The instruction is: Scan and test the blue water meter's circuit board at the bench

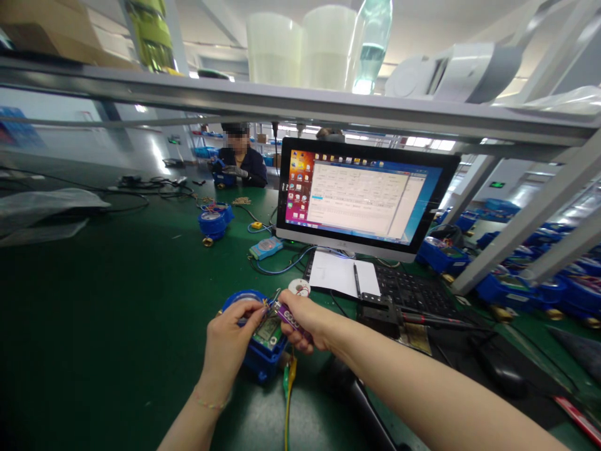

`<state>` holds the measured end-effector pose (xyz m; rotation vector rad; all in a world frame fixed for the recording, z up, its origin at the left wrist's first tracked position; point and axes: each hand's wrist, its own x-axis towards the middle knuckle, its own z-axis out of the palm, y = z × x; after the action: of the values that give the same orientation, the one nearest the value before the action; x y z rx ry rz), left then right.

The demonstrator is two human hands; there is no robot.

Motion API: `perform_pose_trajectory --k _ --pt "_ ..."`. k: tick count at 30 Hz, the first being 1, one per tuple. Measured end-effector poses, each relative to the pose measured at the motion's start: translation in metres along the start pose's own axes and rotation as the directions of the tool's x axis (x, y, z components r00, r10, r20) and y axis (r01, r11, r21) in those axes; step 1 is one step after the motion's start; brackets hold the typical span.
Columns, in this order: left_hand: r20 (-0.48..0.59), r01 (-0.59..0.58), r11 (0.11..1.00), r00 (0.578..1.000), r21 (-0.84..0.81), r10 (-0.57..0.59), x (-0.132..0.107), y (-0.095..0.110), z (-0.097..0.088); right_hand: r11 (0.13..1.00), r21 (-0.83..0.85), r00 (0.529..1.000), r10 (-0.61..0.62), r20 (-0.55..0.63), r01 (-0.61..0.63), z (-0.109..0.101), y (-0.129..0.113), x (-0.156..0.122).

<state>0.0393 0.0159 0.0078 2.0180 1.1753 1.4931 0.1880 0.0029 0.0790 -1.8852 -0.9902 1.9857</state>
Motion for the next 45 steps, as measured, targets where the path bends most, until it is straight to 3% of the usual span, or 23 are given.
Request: perform_pose_trajectory --k 9,38,45 --pt "0.003 0.006 1.0 1.0 -0.018 -0.006 -0.001 -0.001 0.001 0.999 -0.036 1.0 0.021 -0.011 -0.021 0.0 -0.002 0.002" --pt "0.025 -0.001 0.999 1.0 -0.045 0.002 0.001 0.001 0.0 0.99 0.14 1.0 -0.006 0.011 0.004 -0.002 0.003 0.005" --pt "0.021 0.011 0.998 1.0 -0.054 -0.01 -0.002 0.001 -0.002 0.983 0.176 0.999 -0.05 0.021 0.046 -0.003 0.013 0.002"
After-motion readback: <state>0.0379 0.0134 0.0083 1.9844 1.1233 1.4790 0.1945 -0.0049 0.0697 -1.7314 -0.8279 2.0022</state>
